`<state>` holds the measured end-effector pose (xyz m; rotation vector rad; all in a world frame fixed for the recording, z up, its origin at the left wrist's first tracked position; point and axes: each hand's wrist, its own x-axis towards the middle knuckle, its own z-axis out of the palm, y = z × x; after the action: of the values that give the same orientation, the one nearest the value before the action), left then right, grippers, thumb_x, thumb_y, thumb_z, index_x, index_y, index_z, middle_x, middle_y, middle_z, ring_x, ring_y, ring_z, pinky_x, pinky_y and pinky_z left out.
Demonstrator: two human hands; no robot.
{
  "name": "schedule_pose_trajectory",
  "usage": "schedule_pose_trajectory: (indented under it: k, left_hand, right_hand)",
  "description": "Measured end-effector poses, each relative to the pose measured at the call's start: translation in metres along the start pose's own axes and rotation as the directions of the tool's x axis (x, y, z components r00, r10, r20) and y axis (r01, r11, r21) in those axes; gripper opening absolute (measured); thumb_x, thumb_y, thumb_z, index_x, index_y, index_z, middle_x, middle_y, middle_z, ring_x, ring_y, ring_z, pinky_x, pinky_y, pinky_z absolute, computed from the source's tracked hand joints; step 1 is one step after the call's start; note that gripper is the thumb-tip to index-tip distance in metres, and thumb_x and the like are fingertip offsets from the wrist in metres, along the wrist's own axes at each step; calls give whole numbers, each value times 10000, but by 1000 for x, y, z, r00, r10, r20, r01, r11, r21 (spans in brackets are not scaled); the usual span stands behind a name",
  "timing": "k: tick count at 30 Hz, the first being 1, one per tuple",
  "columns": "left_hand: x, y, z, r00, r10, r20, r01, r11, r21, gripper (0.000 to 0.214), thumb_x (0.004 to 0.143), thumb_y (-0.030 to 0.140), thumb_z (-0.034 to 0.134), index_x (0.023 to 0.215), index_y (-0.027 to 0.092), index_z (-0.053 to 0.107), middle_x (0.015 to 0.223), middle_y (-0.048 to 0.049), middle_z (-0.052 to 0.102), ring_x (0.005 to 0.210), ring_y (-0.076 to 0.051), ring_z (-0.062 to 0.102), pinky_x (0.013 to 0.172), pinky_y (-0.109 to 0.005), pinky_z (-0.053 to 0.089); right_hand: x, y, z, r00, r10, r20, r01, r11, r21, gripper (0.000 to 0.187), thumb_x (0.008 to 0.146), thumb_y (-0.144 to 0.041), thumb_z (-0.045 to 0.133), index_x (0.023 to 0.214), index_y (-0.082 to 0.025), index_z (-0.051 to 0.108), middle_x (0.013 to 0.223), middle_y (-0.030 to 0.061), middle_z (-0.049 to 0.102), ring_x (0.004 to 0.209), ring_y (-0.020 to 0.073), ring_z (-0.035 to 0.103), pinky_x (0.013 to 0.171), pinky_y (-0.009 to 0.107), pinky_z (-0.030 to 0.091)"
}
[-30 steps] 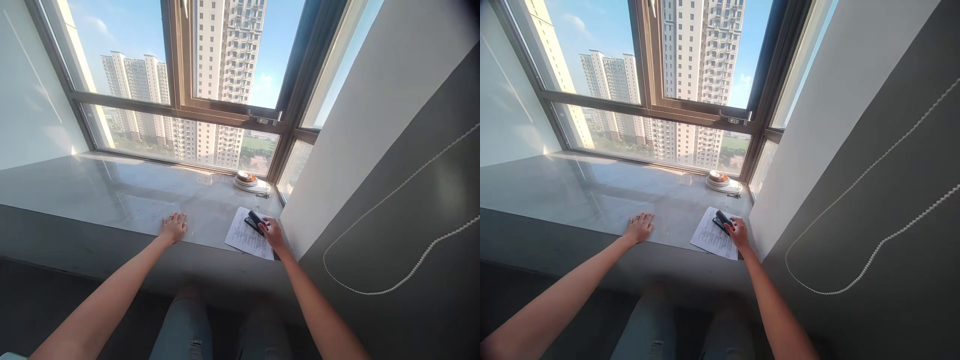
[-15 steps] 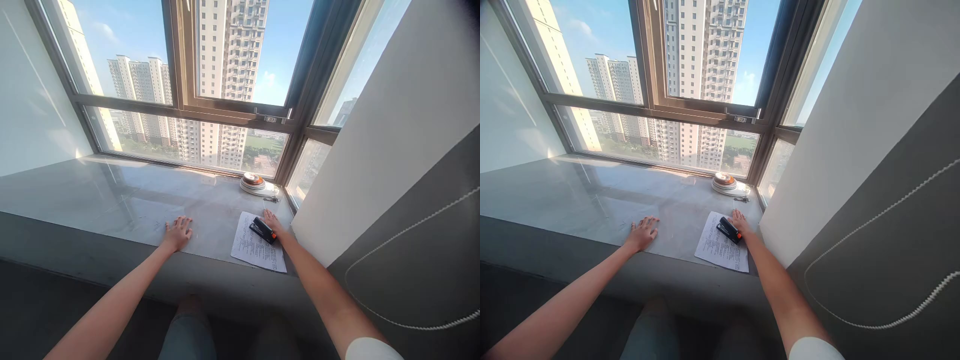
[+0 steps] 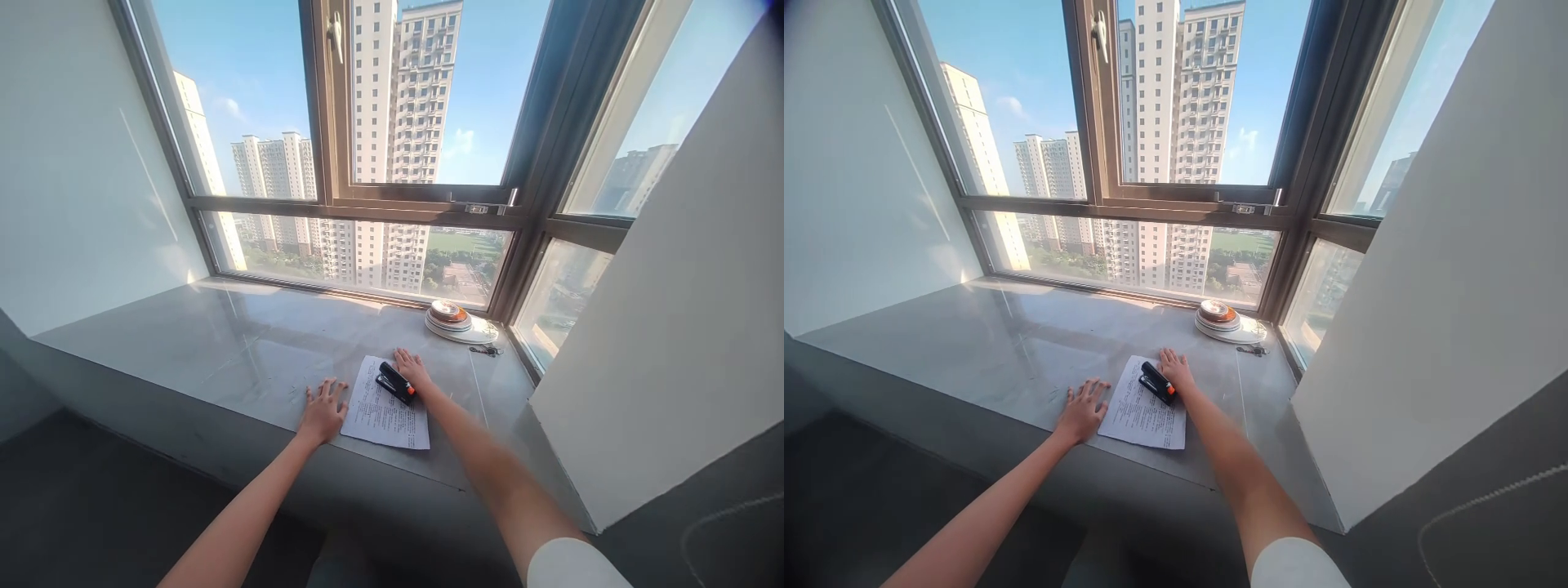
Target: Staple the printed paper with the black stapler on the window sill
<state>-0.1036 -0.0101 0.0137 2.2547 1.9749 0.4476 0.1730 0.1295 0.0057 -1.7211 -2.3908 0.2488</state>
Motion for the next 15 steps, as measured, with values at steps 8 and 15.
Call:
schedule_pose_trajectory:
  k: [8,15]
  left_hand:
    - [2,-11,8,999,44,-30,-46,998,-40,476,1034,286,299,1454,274,521,1586,-119,422,1525,-311,313,1258,-574,188]
    - [4,-19,21,980,93,-173,-113,988,-107,425,1022,185,335,1338,204,618,1515,-138,492,1529,-333,301,1236,-569,292]
  right_hand:
    - [2,-16,3,999,-48,-25,47,999,-21,646,1042,-317,311,1659,-173,184,1716,122,72,1596,251,134,1274,532,156]
    - [-26,1,1,1000,15,-12,-16,999,-47,667,1042,-330,288,1634,-32,214,1709,163,92,1597,251,127,1290,417,144]
